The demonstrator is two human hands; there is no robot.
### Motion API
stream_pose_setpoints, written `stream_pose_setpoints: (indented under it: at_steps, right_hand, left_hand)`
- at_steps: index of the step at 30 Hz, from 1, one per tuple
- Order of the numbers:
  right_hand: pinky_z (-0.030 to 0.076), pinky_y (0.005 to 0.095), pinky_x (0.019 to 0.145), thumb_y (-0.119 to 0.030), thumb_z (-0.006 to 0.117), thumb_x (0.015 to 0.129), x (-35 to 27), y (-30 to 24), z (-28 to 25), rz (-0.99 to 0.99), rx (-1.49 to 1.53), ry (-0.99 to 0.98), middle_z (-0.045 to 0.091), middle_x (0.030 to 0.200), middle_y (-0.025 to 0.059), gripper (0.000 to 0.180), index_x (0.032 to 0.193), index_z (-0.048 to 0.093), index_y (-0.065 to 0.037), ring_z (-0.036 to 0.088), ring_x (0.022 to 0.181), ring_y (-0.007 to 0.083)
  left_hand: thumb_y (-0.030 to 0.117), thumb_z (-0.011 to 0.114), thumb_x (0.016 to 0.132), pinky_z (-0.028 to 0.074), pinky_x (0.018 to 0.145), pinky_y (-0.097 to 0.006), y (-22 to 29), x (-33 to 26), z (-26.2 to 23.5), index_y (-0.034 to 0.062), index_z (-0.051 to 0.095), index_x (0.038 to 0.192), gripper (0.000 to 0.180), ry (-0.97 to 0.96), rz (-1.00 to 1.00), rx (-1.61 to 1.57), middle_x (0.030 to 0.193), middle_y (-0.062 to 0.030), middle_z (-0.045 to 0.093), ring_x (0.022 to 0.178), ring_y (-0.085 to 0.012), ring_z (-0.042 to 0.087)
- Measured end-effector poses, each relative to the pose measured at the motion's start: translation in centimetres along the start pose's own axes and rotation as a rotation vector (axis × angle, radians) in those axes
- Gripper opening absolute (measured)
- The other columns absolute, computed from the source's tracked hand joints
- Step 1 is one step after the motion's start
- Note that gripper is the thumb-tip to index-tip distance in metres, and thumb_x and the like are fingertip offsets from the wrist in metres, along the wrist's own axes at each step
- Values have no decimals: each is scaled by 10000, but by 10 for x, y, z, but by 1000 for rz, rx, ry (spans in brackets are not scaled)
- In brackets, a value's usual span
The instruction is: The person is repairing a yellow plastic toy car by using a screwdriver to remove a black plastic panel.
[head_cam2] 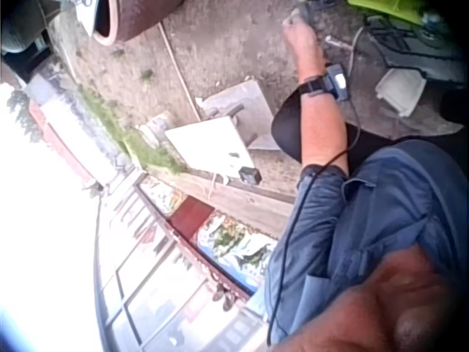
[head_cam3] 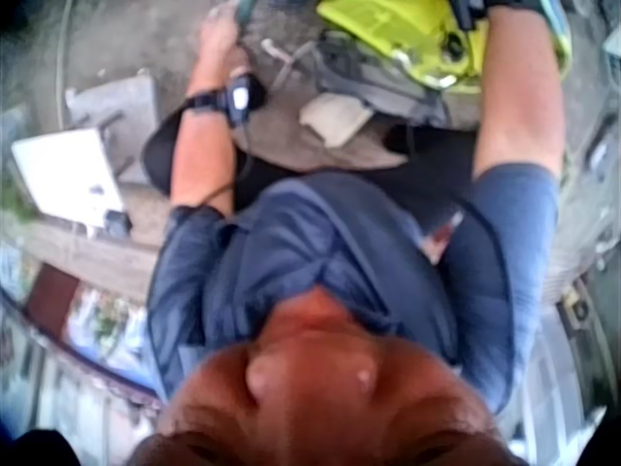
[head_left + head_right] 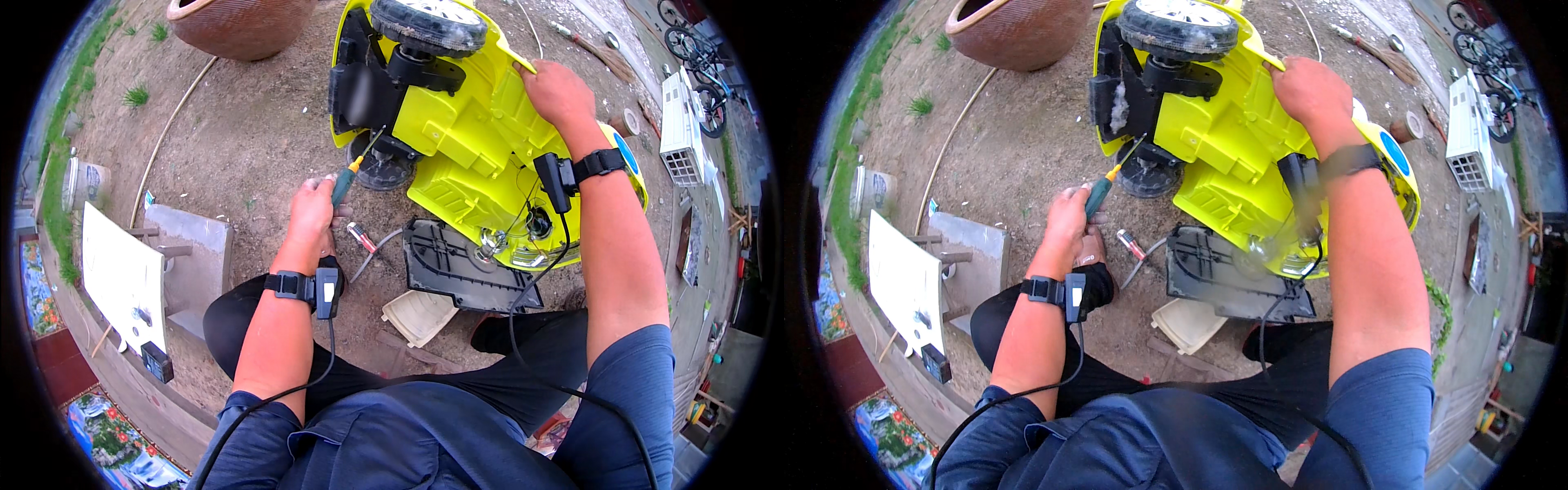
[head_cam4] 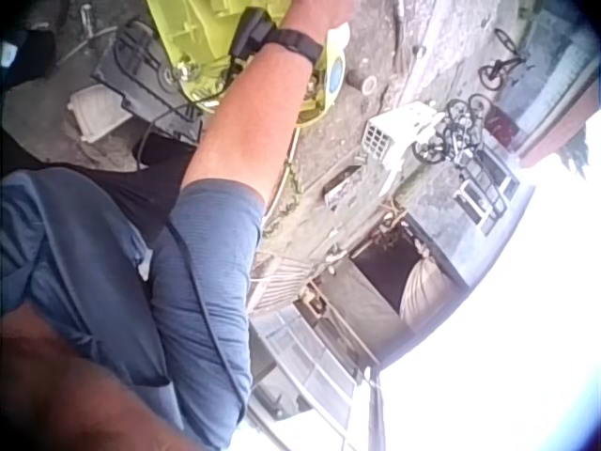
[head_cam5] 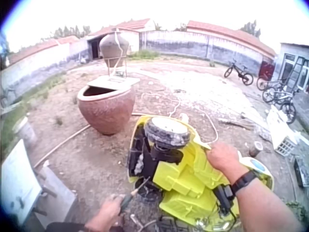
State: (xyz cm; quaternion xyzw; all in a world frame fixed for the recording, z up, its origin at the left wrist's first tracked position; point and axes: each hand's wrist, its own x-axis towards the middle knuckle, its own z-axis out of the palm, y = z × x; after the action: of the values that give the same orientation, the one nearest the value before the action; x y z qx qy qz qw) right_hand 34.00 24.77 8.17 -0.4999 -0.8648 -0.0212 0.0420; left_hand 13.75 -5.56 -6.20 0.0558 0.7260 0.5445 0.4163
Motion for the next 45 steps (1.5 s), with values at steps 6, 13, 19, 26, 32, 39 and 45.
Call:
stream_pose_setpoints:
  at_steps: [6,13,19,26,32,39,45]
  right_hand:
    - [505,474,898,-486,425,970,-5,-8,-11,6,-29,-60,670,1170,139,453,1148,664,-146,623,1094,354]
    - [497,502,860,-532,392,982,-2,-3,-2,-26,-13,1,675,1101,159,501,1070,665,-121,615,1049,387]
    - [496,501,859,-539,389,982,0,0,-1,-23,-15,-5,674,1104,155,513,1059,661,-111,612,1050,387]
    - [495,505,869,-540,393,980,-3,-3,-4,-18,-15,-6,668,1126,159,512,1073,660,-113,608,1065,390]
    - [497,506,864,-540,402,976,-2,-3,-3,-17,-6,-1,675,1104,169,511,1070,663,-111,614,1049,401]
    - [498,502,857,-547,405,972,1,1,2,-25,16,13,680,1101,163,514,1082,677,-125,617,1048,395]
    - [498,502,858,-546,407,972,2,2,2,-26,4,14,681,1105,157,513,1083,678,-125,619,1049,389]
  left_hand:
    - [195,670,887,438,531,-289,-4,-4,5,-18,507,1243,445,47,48,-1,981,-132,659,668,-180,646]
    - [244,631,922,446,501,-283,-8,-3,9,-5,472,1234,430,60,70,-3,949,-138,660,664,-184,662]
    - [262,649,916,457,515,-277,-8,0,11,-13,483,1208,434,-103,-11,-16,966,-113,649,689,-191,664]
    - [252,591,943,474,552,-303,-12,0,17,14,541,1095,288,-200,-80,-4,914,-104,672,704,-210,672]
    - [290,497,982,472,561,-316,-14,-1,17,39,559,1076,276,-220,-140,-141,871,-117,680,705,-221,676]
    - [232,510,976,491,582,-321,-14,-9,19,40,538,1098,229,-282,-131,-249,862,-110,667,714,-229,673]
    - [120,624,885,510,610,-313,-25,-11,31,46,503,1078,240,-295,-3,-411,814,-57,607,702,-205,648]
